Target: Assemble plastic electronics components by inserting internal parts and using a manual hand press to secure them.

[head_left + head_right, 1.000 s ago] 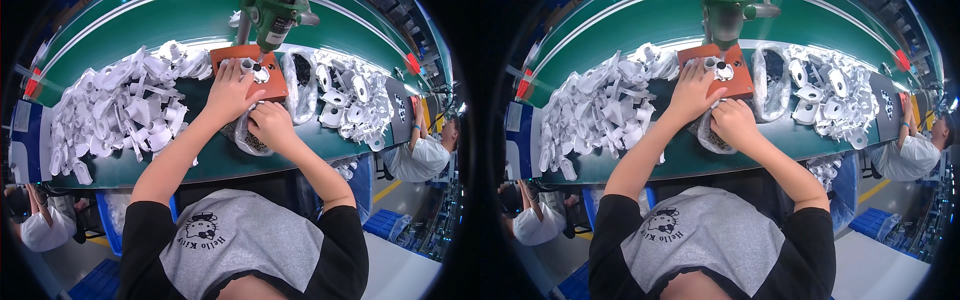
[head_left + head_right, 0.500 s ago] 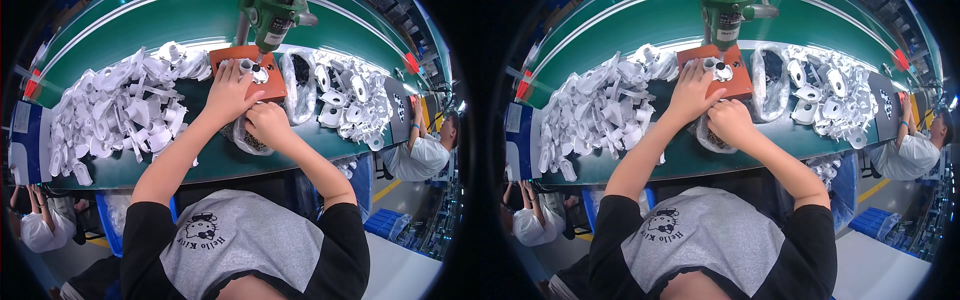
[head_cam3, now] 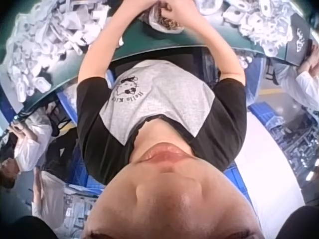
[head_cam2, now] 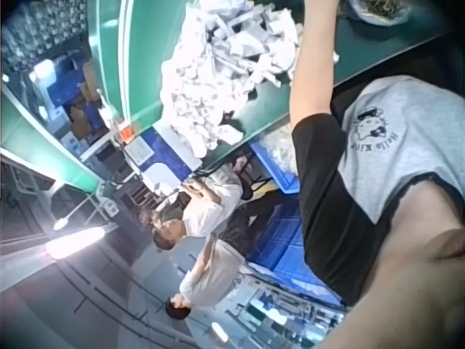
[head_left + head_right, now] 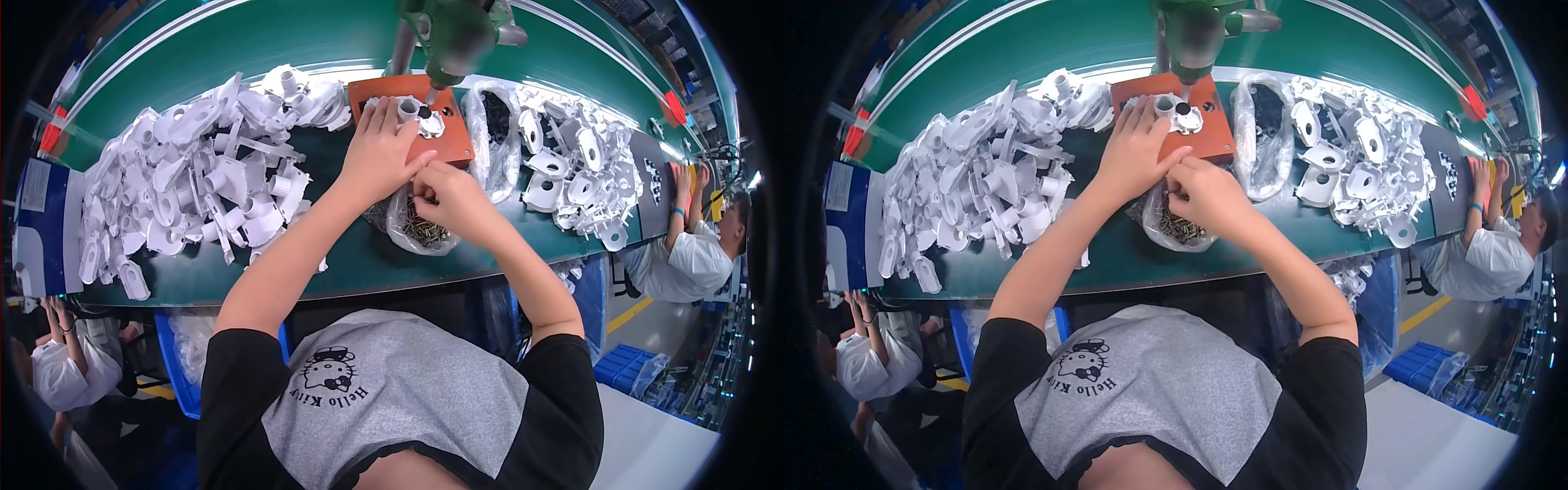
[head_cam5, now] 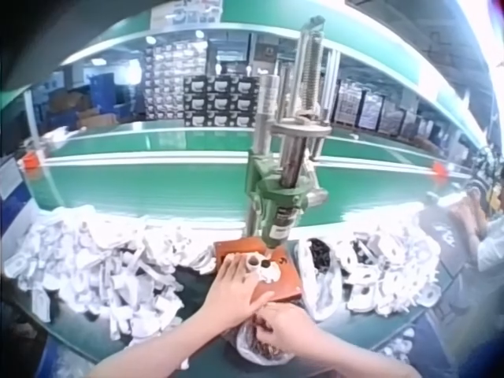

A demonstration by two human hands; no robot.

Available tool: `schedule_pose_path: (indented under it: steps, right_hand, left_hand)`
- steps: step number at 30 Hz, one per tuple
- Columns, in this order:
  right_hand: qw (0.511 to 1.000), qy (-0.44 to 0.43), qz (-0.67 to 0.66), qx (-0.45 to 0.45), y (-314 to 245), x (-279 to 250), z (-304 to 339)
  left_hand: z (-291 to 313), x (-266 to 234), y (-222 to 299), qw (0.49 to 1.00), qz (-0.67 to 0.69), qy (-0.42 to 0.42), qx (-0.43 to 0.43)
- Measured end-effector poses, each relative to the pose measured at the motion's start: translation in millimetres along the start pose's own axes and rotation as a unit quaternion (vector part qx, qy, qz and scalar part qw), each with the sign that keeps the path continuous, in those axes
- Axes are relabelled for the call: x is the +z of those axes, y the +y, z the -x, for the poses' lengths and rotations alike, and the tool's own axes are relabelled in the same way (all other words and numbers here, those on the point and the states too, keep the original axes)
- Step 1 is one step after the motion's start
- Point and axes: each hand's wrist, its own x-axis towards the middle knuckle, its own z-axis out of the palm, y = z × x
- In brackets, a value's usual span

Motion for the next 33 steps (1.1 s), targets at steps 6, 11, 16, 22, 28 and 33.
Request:
schedule_pose_path:
  steps: [6, 11, 16, 22, 28, 33]
  right_hand:
    - [0.988, 0.009, -0.112, 0.104, 4, -48, -14]
    - [0.968, 0.032, -0.189, 0.162, 30, -61, -39]
    - [0.974, 0.039, -0.156, 0.159, 60, -50, -64]
    - [0.977, 0.072, -0.153, 0.127, 73, -32, -77]
    - [0.978, 0.101, -0.145, 0.109, 68, -29, -80]
    - [0.982, 0.097, -0.122, 0.104, 72, -28, -84]
  left_hand:
    - [1, -2, -1, 1.000, -0.002, 0.001, -0.005]
    - [0, -6, 3, 1.000, 0.002, -0.017, -0.015]
    - [-1, -5, 3, 1.000, 0.010, -0.006, -0.011]
    - [1, -4, 2, 1.000, 0.011, 0.013, -0.009]
    - [0, -4, 2, 1.000, 0.006, 0.015, -0.007]
    - [0, -4, 1, 1.000, 0.007, 0.013, -0.008]
